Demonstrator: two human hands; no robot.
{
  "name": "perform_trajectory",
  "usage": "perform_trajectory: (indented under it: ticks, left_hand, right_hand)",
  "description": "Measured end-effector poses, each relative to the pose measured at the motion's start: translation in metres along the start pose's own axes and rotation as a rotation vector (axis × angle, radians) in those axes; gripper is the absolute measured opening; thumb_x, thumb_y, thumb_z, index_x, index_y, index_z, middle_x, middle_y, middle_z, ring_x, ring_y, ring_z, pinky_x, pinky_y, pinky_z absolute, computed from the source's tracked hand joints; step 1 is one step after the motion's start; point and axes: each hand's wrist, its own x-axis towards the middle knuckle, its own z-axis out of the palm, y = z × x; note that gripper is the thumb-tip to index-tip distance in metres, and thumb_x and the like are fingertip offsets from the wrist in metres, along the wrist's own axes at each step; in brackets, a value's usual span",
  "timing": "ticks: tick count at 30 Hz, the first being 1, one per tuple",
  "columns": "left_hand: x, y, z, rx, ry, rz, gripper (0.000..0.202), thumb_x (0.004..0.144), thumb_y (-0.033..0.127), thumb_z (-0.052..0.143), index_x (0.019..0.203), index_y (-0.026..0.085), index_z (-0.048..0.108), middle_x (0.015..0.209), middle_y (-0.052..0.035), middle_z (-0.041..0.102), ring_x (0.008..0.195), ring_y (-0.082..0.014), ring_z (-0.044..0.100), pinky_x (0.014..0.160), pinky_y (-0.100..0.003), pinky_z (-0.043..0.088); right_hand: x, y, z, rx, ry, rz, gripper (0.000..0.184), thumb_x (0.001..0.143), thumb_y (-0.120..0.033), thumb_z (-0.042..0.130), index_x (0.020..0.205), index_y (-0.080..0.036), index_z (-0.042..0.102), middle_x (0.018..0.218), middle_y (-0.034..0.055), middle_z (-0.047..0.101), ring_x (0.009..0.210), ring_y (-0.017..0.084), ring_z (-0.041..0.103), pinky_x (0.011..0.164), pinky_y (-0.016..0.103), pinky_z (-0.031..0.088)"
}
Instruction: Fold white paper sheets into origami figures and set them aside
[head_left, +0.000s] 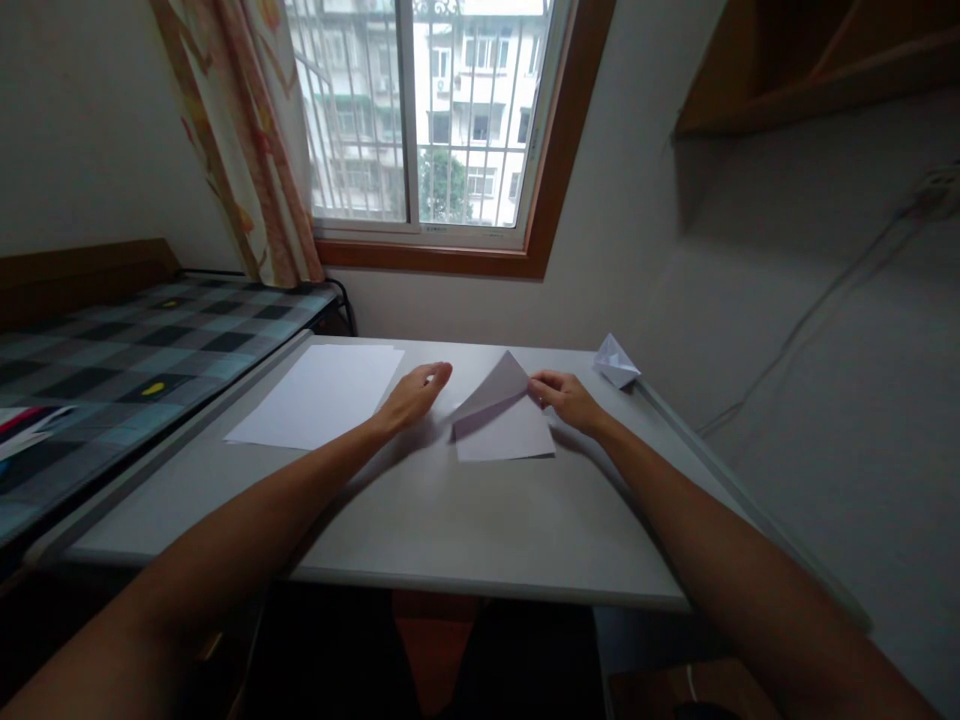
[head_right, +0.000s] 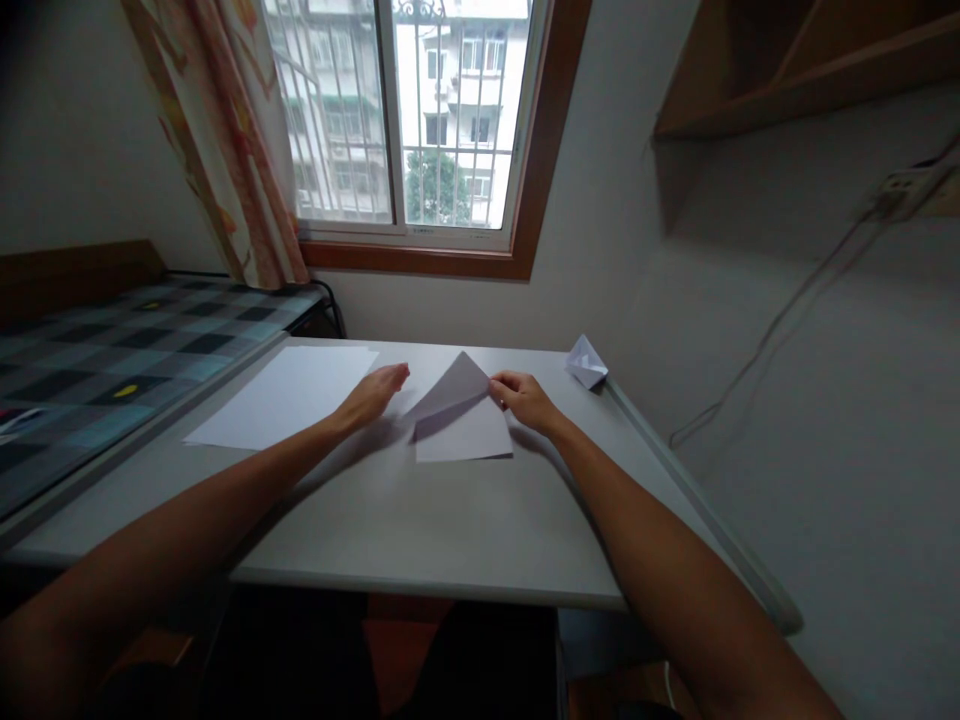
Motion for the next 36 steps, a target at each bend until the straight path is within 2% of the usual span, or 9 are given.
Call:
perform_trajectory:
  ticks: [2,4,8,12,16,23,28,33,36]
  left_hand:
    - [-0.002,0.010,-0.001,-0.086,-0.081,0.061,0.068,0.086,0.065,0.031,0.115,0.012,0.062,0.113,-0.0128,0.064,0.095,-0.0228,0.059,0.082,-0.034,0.043]
    - [-0.005,0.018,0.000,-0.156,-0.201,0.071,0.062,0.085,0.063,0.039,0.107,0.012,0.065,0.104,-0.0114,0.067,0.092,-0.0222,0.061,0.079,-0.032,0.044]
    - [-0.007,0.022,0.006,-0.229,-0.348,-0.126,0.044,0.071,0.047,0.067,0.094,0.010,0.068,0.088,-0.0096,0.069,0.072,-0.0176,0.061,0.063,-0.027,0.044]
    - [-0.005,0.010,0.011,-0.244,-0.302,-0.298,0.029,0.068,0.034,0.066,0.082,0.009,0.068,0.077,-0.0082,0.068,0.061,-0.0138,0.058,0.057,-0.024,0.041]
    - [-0.002,-0.001,0.011,-0.201,-0.275,-0.348,0.027,0.068,0.034,0.063,0.078,0.009,0.068,0.072,-0.0069,0.067,0.057,-0.0131,0.056,0.052,-0.024,0.038]
    - [-0.005,0.003,0.007,0.133,-0.424,-0.236,0.033,0.062,0.038,0.070,0.084,0.014,0.068,0.076,-0.0055,0.069,0.066,-0.0179,0.061,0.055,-0.024,0.041]
    - [-0.011,0.011,0.014,0.297,-0.373,-0.133,0.035,0.060,0.033,0.071,0.091,0.017,0.067,0.078,-0.0049,0.068,0.070,-0.0203,0.062,0.057,-0.025,0.041]
    - [-0.015,0.013,0.017,0.341,-0.356,-0.099,0.033,0.058,0.033,0.072,0.087,0.018,0.066,0.078,-0.0045,0.067,0.071,-0.0208,0.060,0.060,-0.026,0.041]
    - [-0.014,0.010,0.016,0.281,-0.387,-0.108,0.040,0.056,0.031,0.073,0.093,0.018,0.065,0.082,-0.0044,0.067,0.070,-0.0193,0.060,0.059,-0.025,0.041]
  right_hand:
    - [0.000,-0.003,0.004,-0.015,0.018,0.034,0.032,0.075,-0.047,0.055,0.074,-0.015,0.061,0.065,0.0006,0.056,0.059,0.012,0.048,0.057,0.026,0.040]
    - [-0.001,-0.006,0.009,-0.031,-0.004,0.071,0.033,0.075,-0.047,0.055,0.077,-0.014,0.062,0.070,0.0020,0.059,0.063,0.013,0.051,0.058,0.026,0.040]
    - [-0.002,-0.006,0.016,-0.008,-0.109,0.132,0.033,0.074,-0.046,0.058,0.081,-0.014,0.063,0.077,0.0040,0.063,0.066,0.014,0.053,0.059,0.026,0.042]
    - [-0.004,-0.002,0.011,0.059,-0.213,0.184,0.043,0.070,-0.045,0.065,0.099,-0.014,0.060,0.068,-0.0014,0.056,0.056,0.010,0.048,0.052,0.023,0.037]
    - [-0.005,0.002,0.001,0.051,-0.292,0.231,0.049,0.067,-0.039,0.070,0.106,-0.012,0.058,0.064,-0.0042,0.051,0.053,0.008,0.044,0.049,0.022,0.033]
    - [-0.004,0.004,0.002,-0.148,-0.339,0.232,0.036,0.063,-0.030,0.069,0.093,-0.013,0.062,0.063,-0.0033,0.053,0.056,0.009,0.048,0.052,0.022,0.036]
    - [-0.006,-0.002,0.006,-0.275,-0.352,0.195,0.025,0.064,-0.024,0.065,0.086,-0.014,0.066,0.069,0.0001,0.059,0.059,0.011,0.050,0.054,0.023,0.038]
    - [-0.005,-0.001,0.011,-0.438,-0.291,0.121,0.024,0.070,-0.033,0.065,0.084,-0.015,0.070,0.068,0.0021,0.060,0.059,0.012,0.050,0.051,0.023,0.035]
    - [-0.004,0.004,0.014,-0.476,-0.267,0.109,0.023,0.068,-0.031,0.067,0.084,-0.015,0.069,0.068,0.0014,0.059,0.058,0.012,0.050,0.051,0.023,0.035]
